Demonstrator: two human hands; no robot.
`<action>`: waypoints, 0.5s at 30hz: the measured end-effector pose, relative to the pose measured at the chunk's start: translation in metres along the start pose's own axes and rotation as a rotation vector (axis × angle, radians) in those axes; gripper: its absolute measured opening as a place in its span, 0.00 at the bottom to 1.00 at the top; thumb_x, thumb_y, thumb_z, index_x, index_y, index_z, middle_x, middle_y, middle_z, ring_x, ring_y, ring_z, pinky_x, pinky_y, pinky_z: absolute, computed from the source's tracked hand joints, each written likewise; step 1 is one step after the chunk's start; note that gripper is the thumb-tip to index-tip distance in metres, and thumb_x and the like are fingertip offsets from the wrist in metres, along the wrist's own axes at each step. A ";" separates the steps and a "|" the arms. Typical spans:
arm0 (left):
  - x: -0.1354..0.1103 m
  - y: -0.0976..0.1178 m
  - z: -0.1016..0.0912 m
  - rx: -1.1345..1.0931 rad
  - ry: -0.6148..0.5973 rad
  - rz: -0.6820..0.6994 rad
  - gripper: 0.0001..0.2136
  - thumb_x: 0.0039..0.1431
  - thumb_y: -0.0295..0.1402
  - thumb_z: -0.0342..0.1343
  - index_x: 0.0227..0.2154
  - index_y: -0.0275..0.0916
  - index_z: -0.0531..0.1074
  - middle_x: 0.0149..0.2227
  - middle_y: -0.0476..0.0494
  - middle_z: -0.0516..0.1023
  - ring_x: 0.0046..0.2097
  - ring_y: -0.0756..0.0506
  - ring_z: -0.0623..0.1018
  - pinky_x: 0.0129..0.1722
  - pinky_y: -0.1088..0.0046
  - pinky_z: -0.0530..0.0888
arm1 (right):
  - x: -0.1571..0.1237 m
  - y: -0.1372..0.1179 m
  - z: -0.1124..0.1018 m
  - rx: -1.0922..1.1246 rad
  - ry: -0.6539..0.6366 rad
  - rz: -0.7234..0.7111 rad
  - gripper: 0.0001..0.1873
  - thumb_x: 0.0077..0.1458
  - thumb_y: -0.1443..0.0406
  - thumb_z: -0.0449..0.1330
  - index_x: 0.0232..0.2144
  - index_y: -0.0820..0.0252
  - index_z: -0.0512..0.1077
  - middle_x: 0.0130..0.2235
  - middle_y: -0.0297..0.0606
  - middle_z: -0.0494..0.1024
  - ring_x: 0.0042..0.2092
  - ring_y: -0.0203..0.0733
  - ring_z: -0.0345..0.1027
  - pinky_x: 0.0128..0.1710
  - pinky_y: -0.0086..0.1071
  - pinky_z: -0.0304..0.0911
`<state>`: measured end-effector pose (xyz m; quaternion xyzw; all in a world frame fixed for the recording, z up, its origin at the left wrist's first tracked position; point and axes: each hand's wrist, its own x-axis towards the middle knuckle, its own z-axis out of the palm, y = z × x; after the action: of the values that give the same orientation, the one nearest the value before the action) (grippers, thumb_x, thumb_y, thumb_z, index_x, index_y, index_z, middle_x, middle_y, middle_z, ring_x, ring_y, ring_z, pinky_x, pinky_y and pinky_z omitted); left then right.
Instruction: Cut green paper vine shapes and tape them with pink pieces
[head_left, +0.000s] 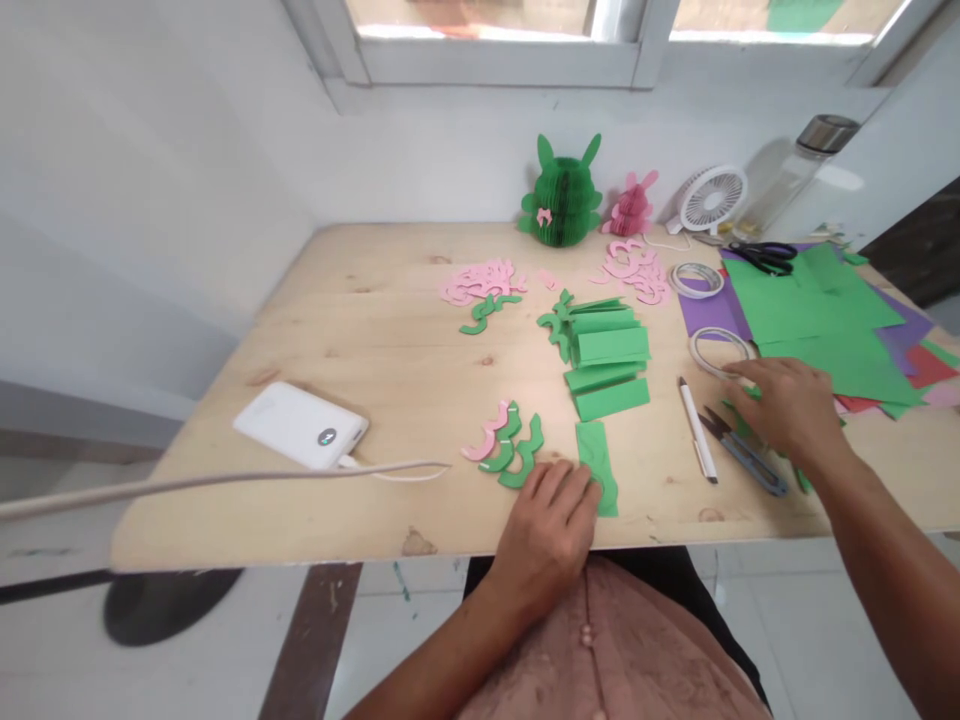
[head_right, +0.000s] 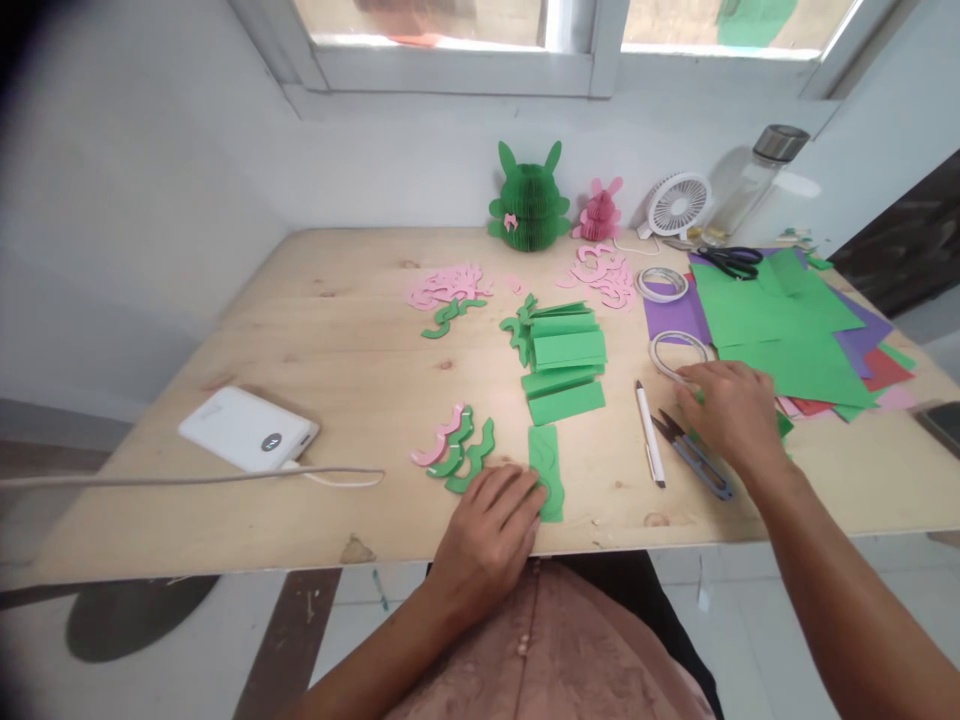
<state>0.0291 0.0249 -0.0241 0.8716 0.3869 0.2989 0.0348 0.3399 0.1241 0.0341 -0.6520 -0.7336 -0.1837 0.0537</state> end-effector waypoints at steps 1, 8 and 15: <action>0.000 0.000 0.000 0.000 0.005 0.003 0.11 0.59 0.25 0.51 0.44 0.33 0.72 0.47 0.37 0.75 0.50 0.40 0.71 0.50 0.58 0.69 | 0.005 0.000 0.000 -0.007 -0.032 -0.002 0.19 0.59 0.61 0.48 0.39 0.61 0.77 0.41 0.48 0.80 0.43 0.53 0.70 0.40 0.41 0.54; 0.000 0.000 0.000 -0.014 0.042 -0.007 0.11 0.59 0.26 0.50 0.43 0.34 0.72 0.48 0.36 0.75 0.51 0.40 0.72 0.51 0.58 0.70 | 0.029 -0.009 0.000 -0.036 -0.231 -0.013 0.18 0.59 0.62 0.50 0.39 0.63 0.78 0.44 0.51 0.79 0.44 0.53 0.68 0.40 0.41 0.50; 0.003 0.001 -0.003 -0.017 0.027 -0.015 0.10 0.60 0.26 0.49 0.43 0.34 0.72 0.45 0.36 0.76 0.49 0.40 0.72 0.49 0.59 0.70 | 0.042 -0.013 0.000 -0.045 -0.313 -0.005 0.18 0.59 0.61 0.49 0.34 0.64 0.76 0.39 0.54 0.80 0.40 0.53 0.68 0.37 0.40 0.48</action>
<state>0.0296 0.0259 -0.0194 0.8642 0.3915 0.3136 0.0394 0.3216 0.1627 0.0452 -0.6719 -0.7304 -0.0962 -0.0765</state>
